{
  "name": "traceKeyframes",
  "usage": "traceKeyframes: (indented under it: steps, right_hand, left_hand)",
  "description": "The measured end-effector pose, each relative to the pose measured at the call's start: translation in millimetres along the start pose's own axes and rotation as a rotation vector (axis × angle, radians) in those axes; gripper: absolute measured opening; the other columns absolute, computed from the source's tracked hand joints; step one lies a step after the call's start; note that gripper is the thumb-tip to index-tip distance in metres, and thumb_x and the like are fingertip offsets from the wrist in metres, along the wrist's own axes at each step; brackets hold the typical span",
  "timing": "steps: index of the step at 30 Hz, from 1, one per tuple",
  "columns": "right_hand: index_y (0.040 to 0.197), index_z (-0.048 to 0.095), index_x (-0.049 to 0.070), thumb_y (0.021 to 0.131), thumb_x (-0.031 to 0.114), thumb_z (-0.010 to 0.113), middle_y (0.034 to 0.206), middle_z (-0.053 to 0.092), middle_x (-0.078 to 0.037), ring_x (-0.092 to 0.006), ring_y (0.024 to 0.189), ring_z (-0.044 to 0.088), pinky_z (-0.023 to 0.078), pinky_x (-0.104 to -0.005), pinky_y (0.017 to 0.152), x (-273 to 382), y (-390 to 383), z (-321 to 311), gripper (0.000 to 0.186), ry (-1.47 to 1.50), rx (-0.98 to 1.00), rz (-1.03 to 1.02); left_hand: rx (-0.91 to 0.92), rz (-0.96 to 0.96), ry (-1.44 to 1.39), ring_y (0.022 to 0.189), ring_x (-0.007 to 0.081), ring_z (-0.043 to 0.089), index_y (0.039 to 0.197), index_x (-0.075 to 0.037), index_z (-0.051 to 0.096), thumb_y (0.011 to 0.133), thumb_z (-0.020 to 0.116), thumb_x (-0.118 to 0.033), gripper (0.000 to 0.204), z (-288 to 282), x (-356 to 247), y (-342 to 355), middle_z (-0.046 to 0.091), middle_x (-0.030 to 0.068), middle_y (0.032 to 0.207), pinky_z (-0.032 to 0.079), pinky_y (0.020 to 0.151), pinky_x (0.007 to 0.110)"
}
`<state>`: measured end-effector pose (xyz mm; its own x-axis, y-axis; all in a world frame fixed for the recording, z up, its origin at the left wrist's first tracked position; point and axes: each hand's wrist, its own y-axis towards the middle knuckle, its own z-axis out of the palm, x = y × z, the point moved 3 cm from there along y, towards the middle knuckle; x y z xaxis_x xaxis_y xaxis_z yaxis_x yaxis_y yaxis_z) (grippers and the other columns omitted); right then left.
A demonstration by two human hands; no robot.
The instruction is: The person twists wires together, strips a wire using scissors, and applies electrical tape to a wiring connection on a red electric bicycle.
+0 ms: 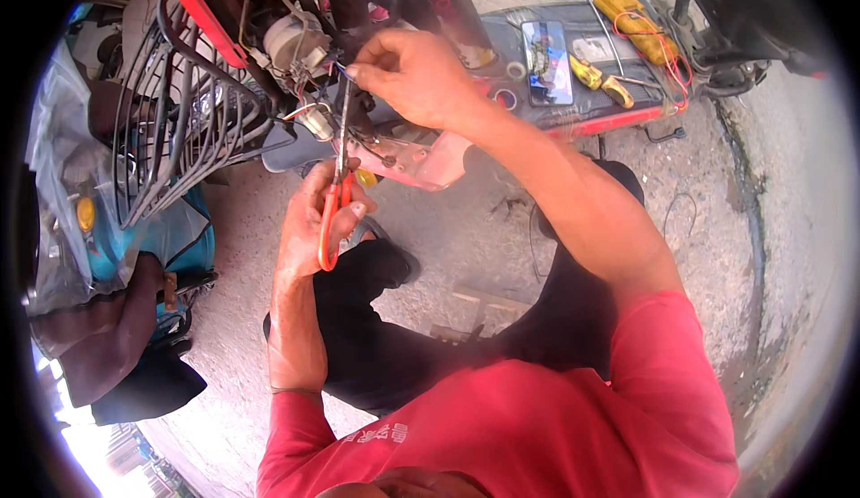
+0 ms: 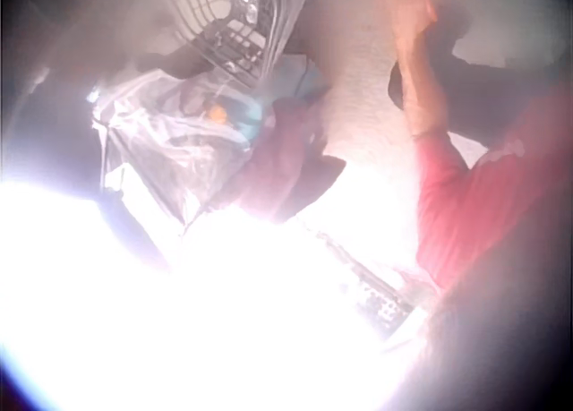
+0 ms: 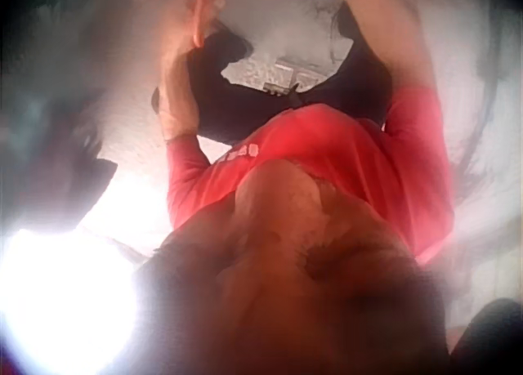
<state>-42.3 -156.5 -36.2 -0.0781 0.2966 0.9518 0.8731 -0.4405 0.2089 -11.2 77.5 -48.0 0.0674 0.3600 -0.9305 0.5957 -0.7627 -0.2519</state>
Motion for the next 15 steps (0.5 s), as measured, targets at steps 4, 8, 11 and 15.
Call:
traceKeyframes:
  steps: [4, 8, 11, 15]
  right_hand:
    - [0.098, 0.073, 0.0, 0.091, 0.024, 0.075, 0.082, 0.072, -0.008, -0.014, 0.074, 0.065, 0.053, -0.0319, 0.07, -3.4, 0.0, -2.5, 0.025, 0.08, 0.04, 0.057]
    - [0.1, 0.072, 0.001, 0.093, 0.022, 0.072, 0.081, 0.07, -0.005, -0.0107, 0.072, 0.063, 0.052, -0.0306, 0.068, -2.9, -1.4, -6.2, 0.023, 0.108, 0.072, 0.096]
    - [0.104, 0.071, 0.001, 0.094, 0.02, 0.069, 0.082, 0.07, -0.003, -0.0089, 0.071, 0.062, 0.051, -0.0285, 0.067, -0.4, -2.5, -8.1, 0.021, 0.167, 0.118, 0.13]
    - [0.105, 0.07, 0.0, 0.094, 0.019, 0.068, 0.082, 0.07, -0.003, -0.0092, 0.071, 0.063, 0.051, -0.0279, 0.067, 3.4, -5.7, -7.9, 0.022, 0.164, 0.139, 0.149]
  left_hand:
    - [0.025, -0.05, -0.051, 0.08, 0.0138, 0.063, 0.139, 0.006, 0.048, 0.084, 0.068, -0.005, 0.059, -3.4, -2.8, -2.0, 0.066, 0.0096, 0.094, 0.056, 0.065, 0.029]
    - [0.01, -0.125, -0.021, 0.082, 0.0142, 0.064, 0.138, 0.005, 0.049, 0.083, 0.07, -0.006, 0.06, -5.1, -8.5, -3.6, 0.066, 0.0093, 0.097, 0.055, 0.065, 0.028]
    - [-0.028, -0.088, -0.02, 0.082, 0.0138, 0.065, 0.138, 0.004, 0.05, 0.083, 0.071, -0.006, 0.06, -5.2, -6.9, -0.6, 0.067, 0.0089, 0.096, 0.053, 0.065, 0.026]
    - [-0.084, -0.018, 0.011, 0.075, 0.0105, 0.062, 0.138, 0.003, 0.051, 0.084, 0.072, -0.008, 0.059, -7.8, 1.9, 3.3, 0.067, 0.0075, 0.092, 0.048, 0.061, 0.023]
